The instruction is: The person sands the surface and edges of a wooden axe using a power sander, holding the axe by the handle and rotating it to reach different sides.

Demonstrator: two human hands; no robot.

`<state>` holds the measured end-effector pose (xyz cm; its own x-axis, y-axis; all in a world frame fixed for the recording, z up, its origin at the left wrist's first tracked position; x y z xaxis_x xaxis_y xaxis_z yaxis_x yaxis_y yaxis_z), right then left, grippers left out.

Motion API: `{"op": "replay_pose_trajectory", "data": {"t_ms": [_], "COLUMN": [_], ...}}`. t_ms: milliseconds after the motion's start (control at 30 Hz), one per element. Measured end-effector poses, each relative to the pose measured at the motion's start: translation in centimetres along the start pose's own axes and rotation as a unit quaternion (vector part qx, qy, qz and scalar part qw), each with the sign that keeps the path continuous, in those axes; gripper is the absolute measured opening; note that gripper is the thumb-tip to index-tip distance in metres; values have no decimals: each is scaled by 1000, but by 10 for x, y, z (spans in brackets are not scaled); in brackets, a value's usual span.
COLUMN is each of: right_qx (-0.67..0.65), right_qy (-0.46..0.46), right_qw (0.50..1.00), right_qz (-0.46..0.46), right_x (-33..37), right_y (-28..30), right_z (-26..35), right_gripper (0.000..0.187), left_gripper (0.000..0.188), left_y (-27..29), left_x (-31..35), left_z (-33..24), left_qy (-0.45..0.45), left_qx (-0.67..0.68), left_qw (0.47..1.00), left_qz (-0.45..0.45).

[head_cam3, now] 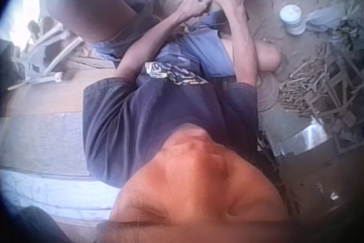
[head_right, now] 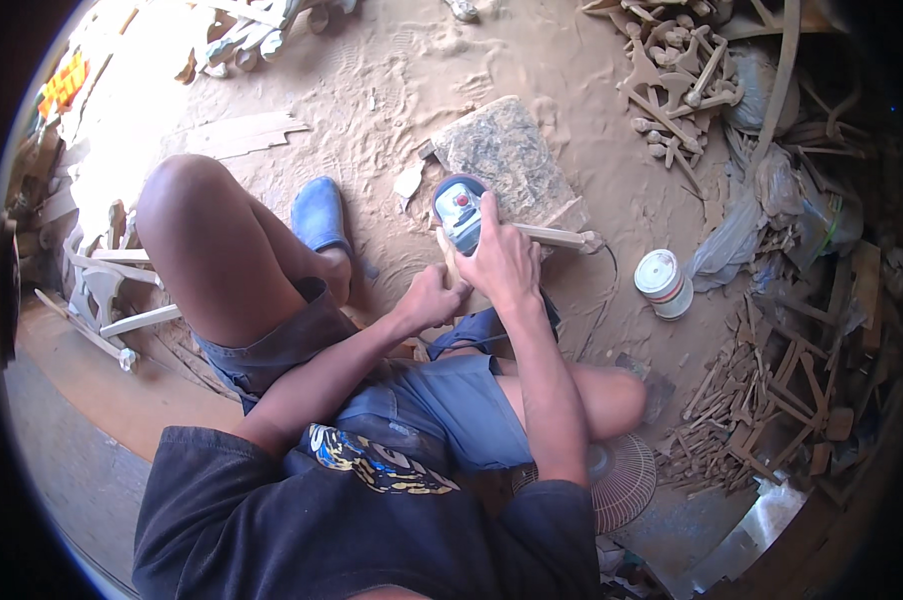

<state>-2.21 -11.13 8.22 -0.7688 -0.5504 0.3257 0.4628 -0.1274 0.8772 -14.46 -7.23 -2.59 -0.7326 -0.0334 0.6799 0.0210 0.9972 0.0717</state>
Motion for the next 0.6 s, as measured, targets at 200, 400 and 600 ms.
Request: {"op": "replay_pose_trajectory", "data": {"t_ms": [200, 400, 600], "right_qx": [-20, 12, -21], "right_qy": [-15, -7, -62], "right_qw": [1000, 1000, 998], "right_qz": [6, 20, -22], "right_x": [-4, -5, -2], "right_y": [-2, -6, 4], "right_z": [1, 2, -18], "right_gripper": [85, 87, 87], "left_gripper": [42, 41, 41], "left_y": [2, -6, 0], "left_x": [3, -9, -1], "left_z": [-5, 12, 0], "left_qy": [-6, -27, -3], "left_qx": [-18, -49, -25], "left_qw": [1000, 998, 1000], "left_qz": [0, -33, -13]}}
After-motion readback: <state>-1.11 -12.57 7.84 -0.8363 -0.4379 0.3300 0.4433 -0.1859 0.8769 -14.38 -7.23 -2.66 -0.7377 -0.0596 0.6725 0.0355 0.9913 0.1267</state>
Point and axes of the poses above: each hand's wrist, its own x-axis away from the middle knuckle, its own y-axis out of the back of the hand, z = x × y, the point moved 6 cm from there along -x, towards the middle knuckle, and after that the axes turned 15 degrees about -x, right-handed, at the moved point
